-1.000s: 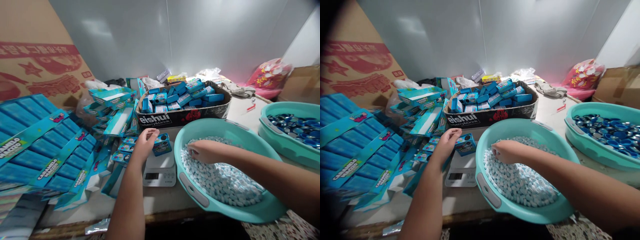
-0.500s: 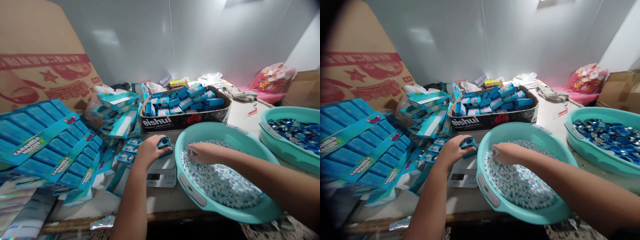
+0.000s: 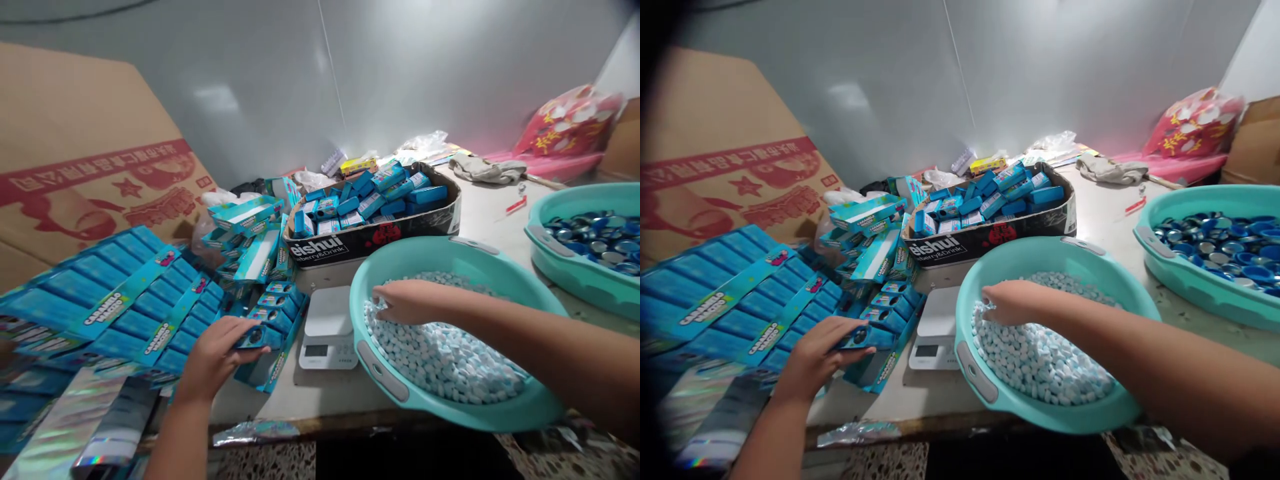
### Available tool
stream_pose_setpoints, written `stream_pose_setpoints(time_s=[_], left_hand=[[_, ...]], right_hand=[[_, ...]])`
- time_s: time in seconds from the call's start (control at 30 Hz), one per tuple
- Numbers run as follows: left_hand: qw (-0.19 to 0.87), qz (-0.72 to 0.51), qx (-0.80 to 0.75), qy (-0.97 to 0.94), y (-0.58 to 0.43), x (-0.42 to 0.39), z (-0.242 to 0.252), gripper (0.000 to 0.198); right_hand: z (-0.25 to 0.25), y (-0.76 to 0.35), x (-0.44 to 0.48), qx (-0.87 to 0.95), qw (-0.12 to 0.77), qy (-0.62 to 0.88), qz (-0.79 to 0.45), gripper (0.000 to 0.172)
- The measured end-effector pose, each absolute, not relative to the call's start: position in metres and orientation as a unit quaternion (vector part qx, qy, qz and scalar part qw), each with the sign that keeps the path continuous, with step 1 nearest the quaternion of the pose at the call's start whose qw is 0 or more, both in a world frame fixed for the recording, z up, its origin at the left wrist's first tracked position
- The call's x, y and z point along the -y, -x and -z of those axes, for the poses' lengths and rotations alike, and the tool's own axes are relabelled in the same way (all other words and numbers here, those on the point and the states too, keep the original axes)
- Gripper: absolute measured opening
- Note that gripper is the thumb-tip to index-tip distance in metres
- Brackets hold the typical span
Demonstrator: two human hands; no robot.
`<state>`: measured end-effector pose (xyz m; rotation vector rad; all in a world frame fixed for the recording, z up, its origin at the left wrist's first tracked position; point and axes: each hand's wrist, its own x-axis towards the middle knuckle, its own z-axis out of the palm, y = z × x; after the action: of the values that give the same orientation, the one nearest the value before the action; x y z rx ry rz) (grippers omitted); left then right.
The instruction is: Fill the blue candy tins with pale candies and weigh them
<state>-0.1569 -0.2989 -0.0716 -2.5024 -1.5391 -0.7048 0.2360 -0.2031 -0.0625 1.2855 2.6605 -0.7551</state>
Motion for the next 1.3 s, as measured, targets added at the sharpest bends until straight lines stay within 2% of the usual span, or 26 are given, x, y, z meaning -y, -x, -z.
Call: stream_pose_setpoints(time_s=[0.17, 0.33, 0.43, 0.73, 0.83, 0.93, 1.17, 1.3], left_hand=[[0.093, 0.256, 0.5, 0.822, 0.172, 0.292, 0.086, 0.038], [0.141, 0.174, 0.438, 0.87, 0.181, 0.288, 0.085, 0.036], [0.154, 0.175, 0.403, 0.885, 0.178, 0.287, 0.093, 0.029], [0.158, 0.265, 0.519, 0.797, 0.164, 0.284, 0.127, 0.026], [0.112, 0.302, 0.584, 0.745, 0.153, 0.282, 0.131, 0.033], [0.067, 0.295, 0.624, 0.72, 0.144, 0.283, 0.135, 0.048], [0.044, 0.341, 0.73, 0.591, 0.131, 0.289, 0.15, 0.079], [0.016, 0.338, 0.733, 0.59, 0.131, 0.293, 0.151, 0.085]], right_hand=[[0.062, -0.239, 0.203, -0.871, 0.039, -0.424, 0.247, 0.034], [0.062, -0.238, 0.202, -0.874, 0.061, -0.42, 0.238, 0.038], [0.064, -0.237, 0.201, -0.878, 0.068, -0.419, 0.22, 0.039], [0.06, -0.24, 0.205, -0.888, 0.032, -0.408, 0.21, 0.039], [0.06, -0.24, 0.206, -0.882, 0.039, -0.416, 0.218, 0.041], [0.06, -0.24, 0.204, -0.875, 0.054, -0.423, 0.229, 0.044], [0.062, -0.239, 0.205, -0.873, 0.054, -0.425, 0.232, 0.044], [0.063, -0.238, 0.207, -0.878, 0.042, -0.419, 0.226, 0.041]])
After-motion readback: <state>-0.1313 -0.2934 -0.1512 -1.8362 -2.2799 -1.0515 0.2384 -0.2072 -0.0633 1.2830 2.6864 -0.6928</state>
